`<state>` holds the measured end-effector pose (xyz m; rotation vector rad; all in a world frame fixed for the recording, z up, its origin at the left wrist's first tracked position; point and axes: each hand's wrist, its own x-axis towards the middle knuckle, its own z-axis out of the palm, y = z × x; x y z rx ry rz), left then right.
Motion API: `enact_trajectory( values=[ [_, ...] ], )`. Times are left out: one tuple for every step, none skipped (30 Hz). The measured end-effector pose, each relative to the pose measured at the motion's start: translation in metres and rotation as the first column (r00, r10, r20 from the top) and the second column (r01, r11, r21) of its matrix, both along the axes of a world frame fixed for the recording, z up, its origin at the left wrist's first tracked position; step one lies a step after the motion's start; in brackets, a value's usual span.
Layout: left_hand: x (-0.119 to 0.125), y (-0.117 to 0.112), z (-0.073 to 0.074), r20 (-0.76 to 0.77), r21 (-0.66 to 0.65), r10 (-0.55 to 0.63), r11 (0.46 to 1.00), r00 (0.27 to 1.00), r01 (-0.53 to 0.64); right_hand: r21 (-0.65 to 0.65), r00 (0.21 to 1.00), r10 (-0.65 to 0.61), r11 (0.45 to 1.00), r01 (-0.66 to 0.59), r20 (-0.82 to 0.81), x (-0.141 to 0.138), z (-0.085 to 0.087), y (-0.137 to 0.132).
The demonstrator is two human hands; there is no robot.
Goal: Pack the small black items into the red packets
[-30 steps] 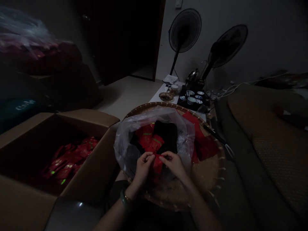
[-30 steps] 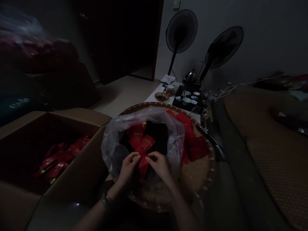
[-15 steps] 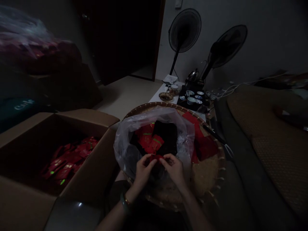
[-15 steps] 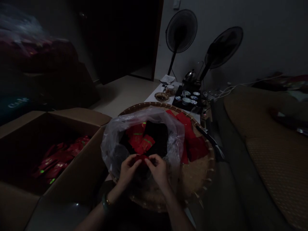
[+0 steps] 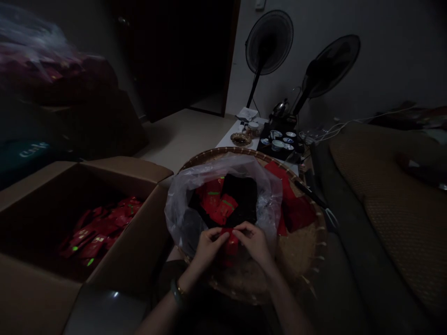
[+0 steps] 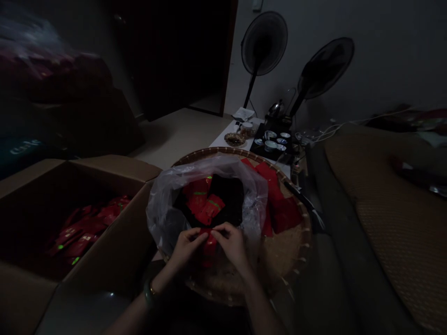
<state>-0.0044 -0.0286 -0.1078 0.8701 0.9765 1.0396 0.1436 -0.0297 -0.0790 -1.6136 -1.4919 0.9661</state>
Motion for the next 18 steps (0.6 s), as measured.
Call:
enact_trajectory(
  values=[
    [-0.0006,0.0008,0.0009,-0.002,-0.008,0.006,1.0,1.0,-0.006,0.007,0.999,0.006,1.0,-0.006,0.035,0.0008,0.0006,0.0006],
    [-0.0012,0.0017,0.0016,-0.003,-0.016,0.013,1.0,1.0,-0.014,0.022,0.998,0.005,1.0,-0.006,0.063,0.0013,0.0009,0.0009],
    [-0.0017,0.0027,0.0023,-0.002,-0.023,0.018,1.0,1.0,-0.018,0.036,0.997,0.002,0.999,-0.005,0.079,0.0015,0.0009,0.0012],
    [-0.0021,0.0036,0.0028,0.002,-0.032,0.017,0.999,1.0,-0.017,0.041,0.996,0.002,0.999,-0.005,0.085,0.0016,0.0007,0.0013],
    [-0.0024,0.0045,0.0033,0.01,-0.045,0.013,0.999,1.0,-0.012,0.03,0.996,0.006,1.0,-0.009,0.083,0.0016,0.0003,0.0014],
    [-0.0025,0.0051,0.0036,0.021,-0.062,0.004,0.998,1.0,-0.003,0.008,0.997,0.012,1.0,-0.013,0.079,0.0014,-0.0003,0.0016],
    [-0.0025,0.0055,0.0039,0.032,-0.08,-0.009,0.997,0.999,0.012,-0.022,0.997,0.019,1.0,-0.018,0.072,0.0013,-0.0009,0.0018],
    [-0.0023,0.0056,0.004,0.042,-0.098,-0.024,0.995,0.999,0.028,-0.051,0.997,0.025,0.998,-0.022,0.067,0.0011,-0.0014,0.002],
    [-0.002,0.0054,0.004,0.056,-0.116,-0.033,0.992,0.998,0.039,-0.073,0.997,0.028,0.997,-0.024,0.066,0.001,-0.0018,0.0023],
    [-0.0016,0.005,0.0038,0.078,-0.128,-0.042,0.99,0.996,0.052,-0.085,0.997,0.026,0.996,-0.02,0.066,0.0008,-0.0021,0.0026],
    [-0.0012,0.0044,0.0032,0.104,-0.13,-0.059,0.989,0.993,0.072,-0.086,0.998,0.013,0.996,-0.008,0.067,0.0005,-0.0022,0.0029],
    [-0.0007,0.0037,0.0024,0.13,-0.125,-0.083,0.987,0.988,0.1,-0.075,0.998,-0.008,0.997,0.013,0.068,0.0003,-0.0021,0.0032],
    [-0.0001,0.0028,0.0014,0.153,-0.118,-0.116,0.984,0.981,0.135,-0.058,0.997,-0.031,0.998,0.035,0.068,0.0001,-0.0019,0.0036],
    [0.0004,0.0018,0.0001,0.169,-0.115,-0.159,0.977,0.973,0.179,-0.036,0.996,-0.052,0.998,0.054,0.069,0.0001,-0.0014,0.004],
    [0.001,0.0008,-0.0013,0.176,-0.121,-0.204,0.966,0.963,0.227,-0.016,0.996,-0.062,0.998,0.063,0.072,0.0003,-0.0008,0.0046],
    [0.0017,-0.0002,-0.0027,0.175,-0.14,-0.244,0.953,0.954,0.27,0.0,0.995,-0.061,0.998,0.061,0.077,0.0008,0.0,0.0054],
    [0.0023,-0.001,-0.0039,0.172,-0.17,-0.27,0.939,0.947,0.298,0.007,0.995,-0.047,0.999,0.046,0.083,0.0016,0.0008,0.0063],
    [0.0029,-0.0017,-0.0049,0.169,-0.2,-0.284,0.928,0.944,0.315,0.007,0.996,-0.025,1.0,0.025,0.09,0.0025,0.0016,0.0073]
  ],
)
